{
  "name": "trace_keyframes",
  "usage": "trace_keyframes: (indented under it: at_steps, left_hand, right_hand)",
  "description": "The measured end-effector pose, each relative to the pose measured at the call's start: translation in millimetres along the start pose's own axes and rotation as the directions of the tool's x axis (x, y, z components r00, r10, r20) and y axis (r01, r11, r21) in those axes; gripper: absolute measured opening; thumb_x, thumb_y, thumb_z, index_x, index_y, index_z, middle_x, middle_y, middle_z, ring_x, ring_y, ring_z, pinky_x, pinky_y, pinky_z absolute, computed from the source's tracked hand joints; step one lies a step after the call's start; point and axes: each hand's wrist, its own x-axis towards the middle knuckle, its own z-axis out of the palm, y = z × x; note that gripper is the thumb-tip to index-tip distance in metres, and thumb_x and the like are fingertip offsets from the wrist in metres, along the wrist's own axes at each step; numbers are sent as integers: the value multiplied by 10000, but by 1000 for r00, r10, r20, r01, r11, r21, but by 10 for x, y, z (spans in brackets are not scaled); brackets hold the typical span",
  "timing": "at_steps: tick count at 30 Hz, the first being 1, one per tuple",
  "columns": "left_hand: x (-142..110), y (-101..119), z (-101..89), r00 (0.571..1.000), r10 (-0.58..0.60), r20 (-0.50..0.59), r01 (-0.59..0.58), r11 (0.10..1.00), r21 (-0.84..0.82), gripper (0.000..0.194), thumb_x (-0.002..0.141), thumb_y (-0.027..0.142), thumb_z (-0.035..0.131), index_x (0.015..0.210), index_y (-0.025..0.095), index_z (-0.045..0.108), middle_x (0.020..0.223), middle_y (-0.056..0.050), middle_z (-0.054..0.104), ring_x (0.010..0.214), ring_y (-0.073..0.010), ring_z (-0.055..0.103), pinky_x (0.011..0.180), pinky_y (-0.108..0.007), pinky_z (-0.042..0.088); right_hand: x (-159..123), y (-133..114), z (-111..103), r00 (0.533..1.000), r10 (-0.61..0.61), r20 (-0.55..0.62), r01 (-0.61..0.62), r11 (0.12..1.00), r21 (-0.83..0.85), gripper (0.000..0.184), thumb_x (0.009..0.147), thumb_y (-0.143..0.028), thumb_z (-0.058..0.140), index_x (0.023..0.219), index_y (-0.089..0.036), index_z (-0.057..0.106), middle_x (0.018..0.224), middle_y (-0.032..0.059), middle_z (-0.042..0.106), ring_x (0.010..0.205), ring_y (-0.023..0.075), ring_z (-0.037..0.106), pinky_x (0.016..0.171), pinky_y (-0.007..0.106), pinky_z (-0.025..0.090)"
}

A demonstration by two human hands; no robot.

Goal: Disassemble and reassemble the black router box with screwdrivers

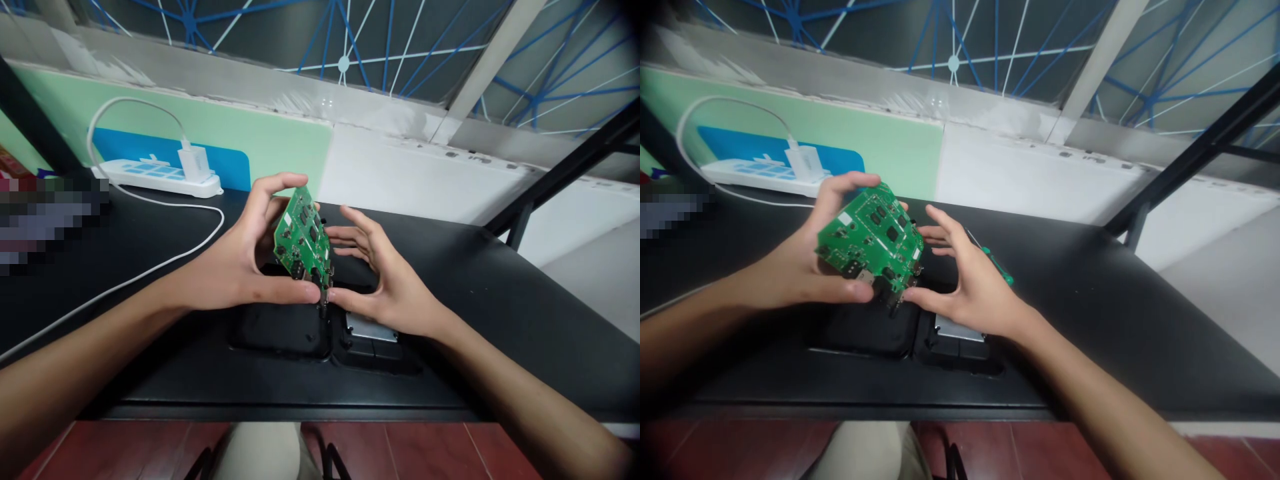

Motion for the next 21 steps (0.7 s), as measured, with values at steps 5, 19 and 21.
trace_keyframes:
  at_steps: [5, 19, 21]
  left_hand:
    - [11, 59, -24, 1000, 10, -4, -10, 999, -47, 898, 839, 607, 779, 1506, 359, 233, 1444, -90, 532, 1312, -351, 620, 964, -485, 615]
    - [-518, -410, -338, 998, -57, -36, 65, 966, 249, 805, 919, 443, 702, 1580, 353, 252, 1421, -129, 575, 1259, -349, 631, 1055, -566, 559]
    - [-585, -395, -371, 997, -65, -36, 72, 964, 256, 843, 901, 458, 719, 1588, 351, 242, 1447, -134, 563, 1289, -360, 611, 1080, -586, 538]
  right_hand:
    - [5, 1, -2, 998, 32, -48, -24, 987, 160, 1038, 729, -444, 883, 1566, -330, 280, 1489, 117, 576, 1398, 287, 573, 1154, 548, 538]
    - [6, 50, -36, 996, 66, -58, -64, 998, 30, 1015, 691, -370, 900, 1527, -271, 333, 1375, 113, 666, 1295, 285, 650, 1153, 567, 527]
    - [1, 27, -40, 999, 32, -33, -33, 999, -19, 1015, 703, -360, 891, 1539, -274, 322, 1373, 109, 665, 1294, 286, 650, 1140, 562, 536]
